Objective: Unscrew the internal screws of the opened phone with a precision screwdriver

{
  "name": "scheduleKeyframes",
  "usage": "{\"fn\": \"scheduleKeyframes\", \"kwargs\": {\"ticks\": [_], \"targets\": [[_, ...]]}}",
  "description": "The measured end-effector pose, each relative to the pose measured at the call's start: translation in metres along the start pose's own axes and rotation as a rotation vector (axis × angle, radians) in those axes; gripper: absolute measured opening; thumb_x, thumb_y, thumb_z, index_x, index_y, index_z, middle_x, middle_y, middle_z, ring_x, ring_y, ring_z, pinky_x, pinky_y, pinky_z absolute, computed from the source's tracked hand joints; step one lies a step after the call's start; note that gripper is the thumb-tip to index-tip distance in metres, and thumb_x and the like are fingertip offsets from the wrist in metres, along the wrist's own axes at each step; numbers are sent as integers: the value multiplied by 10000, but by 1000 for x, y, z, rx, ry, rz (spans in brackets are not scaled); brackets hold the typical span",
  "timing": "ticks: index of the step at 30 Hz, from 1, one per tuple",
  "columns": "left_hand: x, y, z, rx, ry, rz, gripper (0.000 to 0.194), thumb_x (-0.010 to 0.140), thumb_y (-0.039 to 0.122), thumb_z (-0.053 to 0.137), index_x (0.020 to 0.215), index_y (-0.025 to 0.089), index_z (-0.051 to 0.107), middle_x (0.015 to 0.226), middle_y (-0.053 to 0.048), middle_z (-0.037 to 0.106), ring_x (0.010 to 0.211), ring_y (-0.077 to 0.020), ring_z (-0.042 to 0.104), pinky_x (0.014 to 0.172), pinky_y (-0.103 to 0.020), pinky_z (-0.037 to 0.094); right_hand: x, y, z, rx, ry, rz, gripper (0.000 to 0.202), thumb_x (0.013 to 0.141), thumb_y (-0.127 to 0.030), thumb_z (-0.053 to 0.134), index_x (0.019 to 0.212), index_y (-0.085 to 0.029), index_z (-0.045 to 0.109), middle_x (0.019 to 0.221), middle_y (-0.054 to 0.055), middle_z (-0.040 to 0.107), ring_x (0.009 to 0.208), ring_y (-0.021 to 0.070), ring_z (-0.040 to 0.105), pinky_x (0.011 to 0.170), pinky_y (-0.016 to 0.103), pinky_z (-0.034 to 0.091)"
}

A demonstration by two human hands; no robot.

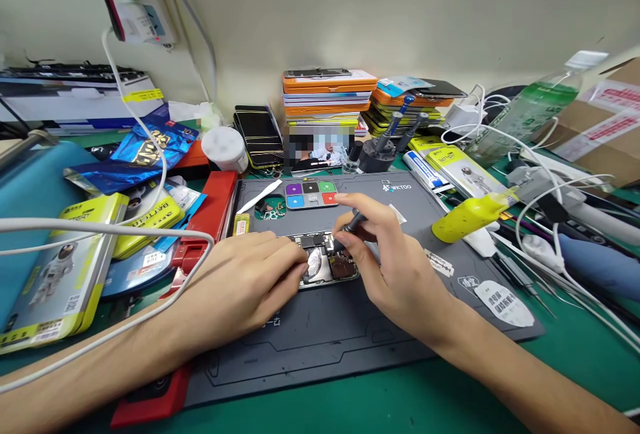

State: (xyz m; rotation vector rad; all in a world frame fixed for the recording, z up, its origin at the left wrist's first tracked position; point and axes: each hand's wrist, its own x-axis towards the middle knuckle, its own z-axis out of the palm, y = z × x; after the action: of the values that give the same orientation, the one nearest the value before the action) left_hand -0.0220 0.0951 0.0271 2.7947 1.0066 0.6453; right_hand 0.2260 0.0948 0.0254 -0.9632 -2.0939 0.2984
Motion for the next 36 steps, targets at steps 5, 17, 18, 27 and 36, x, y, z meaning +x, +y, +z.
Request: {"fn": "scheduleKeyframes", "kwargs": {"ticks": [5,17,18,27,36], "targets": [[0,1,0,2,13,-3,223,1121,241,473,991,202,650,817,-7,687,709,-210,623,666,-348,425,1,0,-1,-5,-6,6,440,1114,-142,528,1534,-240,439,1139,47,734,851,166,744,839,338,647],[0,0,0,3,20,-6,207,1113,232,486,982,200,644,805,-7,668,704,-208,611,658,-349,414,5,-3,-7,34,-82,-99,593,999,-36,504,1551,-242,438,1508,95,665,1391,251,661,1143,459,594],[0,1,0,3,20,-4,206,1113,231,486,985,200,644,807,-7,670,706,-208,611,660,-349,415,5,-2,-7,22,-78,-112,581,1013,-49,523,1554,-243,436,1530,96,657,1427,257,639,1175,473,577],[0,0,-1,14,27,7,219,1116,233,478,972,203,640,800,-7,669,696,-205,605,660,-346,413,6,-2,-10,-33,-53,-122,586,1053,-96,531,1607,-256,426,1542,97,660,1410,269,643,1146,483,595],[2,1,0,19,23,4,234,1117,232,471,953,204,635,785,-4,658,680,-207,594,651,-347,411,6,-1,-8,-16,-60,-82,604,1040,-75,524,1601,-275,421,1400,90,710,1260,250,716,1003,431,648]]}}
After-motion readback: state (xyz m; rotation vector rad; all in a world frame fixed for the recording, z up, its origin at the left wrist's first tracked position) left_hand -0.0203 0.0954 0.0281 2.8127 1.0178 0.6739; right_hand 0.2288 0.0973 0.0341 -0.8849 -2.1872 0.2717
